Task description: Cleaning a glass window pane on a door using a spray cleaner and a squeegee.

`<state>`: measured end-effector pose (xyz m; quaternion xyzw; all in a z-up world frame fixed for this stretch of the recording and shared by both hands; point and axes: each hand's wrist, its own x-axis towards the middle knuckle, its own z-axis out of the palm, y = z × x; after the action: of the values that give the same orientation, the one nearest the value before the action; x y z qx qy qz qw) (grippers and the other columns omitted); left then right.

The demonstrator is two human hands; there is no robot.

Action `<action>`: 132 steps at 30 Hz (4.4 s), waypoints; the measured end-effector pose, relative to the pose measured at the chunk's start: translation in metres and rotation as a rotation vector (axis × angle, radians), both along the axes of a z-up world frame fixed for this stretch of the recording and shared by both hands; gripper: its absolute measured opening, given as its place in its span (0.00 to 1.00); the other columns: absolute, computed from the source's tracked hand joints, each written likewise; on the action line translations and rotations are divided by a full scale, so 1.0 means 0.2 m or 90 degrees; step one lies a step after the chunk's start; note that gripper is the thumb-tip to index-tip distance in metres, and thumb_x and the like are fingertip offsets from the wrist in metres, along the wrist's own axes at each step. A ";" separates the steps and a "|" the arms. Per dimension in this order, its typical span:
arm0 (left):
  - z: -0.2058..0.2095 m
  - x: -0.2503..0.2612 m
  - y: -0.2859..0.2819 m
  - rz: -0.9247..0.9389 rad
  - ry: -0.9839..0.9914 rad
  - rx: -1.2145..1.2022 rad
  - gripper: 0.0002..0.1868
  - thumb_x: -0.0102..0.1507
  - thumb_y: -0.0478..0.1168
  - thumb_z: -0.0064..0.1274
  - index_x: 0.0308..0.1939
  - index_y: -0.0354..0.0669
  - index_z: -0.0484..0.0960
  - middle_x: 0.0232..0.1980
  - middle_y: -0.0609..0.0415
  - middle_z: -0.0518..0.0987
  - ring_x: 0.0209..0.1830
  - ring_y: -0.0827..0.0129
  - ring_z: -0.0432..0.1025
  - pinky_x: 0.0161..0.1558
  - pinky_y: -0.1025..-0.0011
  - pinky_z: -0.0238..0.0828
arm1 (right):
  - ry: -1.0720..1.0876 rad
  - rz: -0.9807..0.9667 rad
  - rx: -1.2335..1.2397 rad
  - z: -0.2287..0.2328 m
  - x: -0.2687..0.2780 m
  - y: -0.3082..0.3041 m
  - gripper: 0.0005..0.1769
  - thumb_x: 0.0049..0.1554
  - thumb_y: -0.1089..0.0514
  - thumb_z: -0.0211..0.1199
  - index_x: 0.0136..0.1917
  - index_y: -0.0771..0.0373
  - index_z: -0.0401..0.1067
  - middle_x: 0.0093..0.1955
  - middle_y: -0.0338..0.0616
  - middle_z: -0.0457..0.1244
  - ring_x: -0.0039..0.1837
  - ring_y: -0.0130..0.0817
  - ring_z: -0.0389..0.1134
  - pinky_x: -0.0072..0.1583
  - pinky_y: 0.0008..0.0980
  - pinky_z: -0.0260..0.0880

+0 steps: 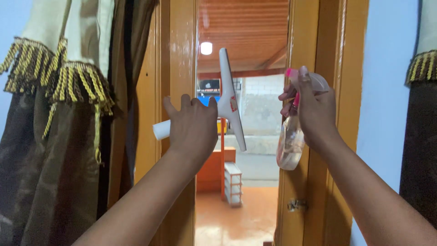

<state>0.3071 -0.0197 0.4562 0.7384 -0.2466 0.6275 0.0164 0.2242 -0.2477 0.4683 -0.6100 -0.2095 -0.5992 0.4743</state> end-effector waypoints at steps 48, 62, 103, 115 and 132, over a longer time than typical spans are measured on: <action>0.73 0.22 -0.42 -0.076 -0.128 0.037 0.18 0.59 0.35 0.55 0.53 0.51 0.79 0.46 0.46 0.78 0.54 0.49 0.71 0.58 0.25 0.46 | 0.097 -0.115 -0.054 0.51 -0.11 -0.26 0.29 0.63 0.35 0.50 0.50 0.64 0.71 0.37 0.44 0.64 0.36 0.30 0.67 0.38 0.33 0.72; 0.95 0.25 -0.74 0.038 -0.106 0.057 0.19 0.68 0.37 0.44 0.62 0.56 0.73 0.48 0.44 0.77 0.57 0.49 0.69 0.63 0.25 0.43 | 0.123 -0.119 -0.135 0.58 -0.02 -0.41 0.30 0.62 0.34 0.51 0.45 0.64 0.70 0.33 0.43 0.64 0.35 0.31 0.68 0.39 0.34 0.72; 0.79 0.45 -0.36 0.200 0.053 -0.142 0.23 0.69 0.41 0.45 0.67 0.51 0.61 0.49 0.40 0.75 0.49 0.51 0.71 0.52 0.46 0.61 | 0.167 -0.323 -0.127 0.41 0.08 -0.24 0.36 0.61 0.30 0.52 0.34 0.66 0.74 0.29 0.44 0.66 0.33 0.33 0.69 0.39 0.37 0.68; 0.48 0.51 -0.41 0.198 0.082 -0.191 0.20 0.68 0.43 0.48 0.61 0.43 0.65 0.42 0.42 0.77 0.39 0.53 0.76 0.37 0.49 0.72 | 0.202 -0.268 -0.128 0.23 0.15 -0.13 0.34 0.62 0.34 0.52 0.44 0.68 0.76 0.33 0.46 0.68 0.35 0.33 0.70 0.38 0.37 0.73; -0.04 0.44 -0.66 0.165 0.193 -0.203 0.23 0.63 0.44 0.53 0.56 0.36 0.66 0.34 0.37 0.80 0.31 0.49 0.81 0.27 0.49 0.81 | 0.169 -0.337 -0.146 -0.04 0.12 -0.22 0.33 0.65 0.34 0.51 0.43 0.65 0.78 0.33 0.42 0.69 0.36 0.27 0.69 0.41 0.33 0.69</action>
<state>0.3952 -0.1515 0.4474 0.8374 -0.0430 0.5376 0.0888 0.2479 -0.2911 0.4596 -0.7657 -0.0456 -0.5896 0.2532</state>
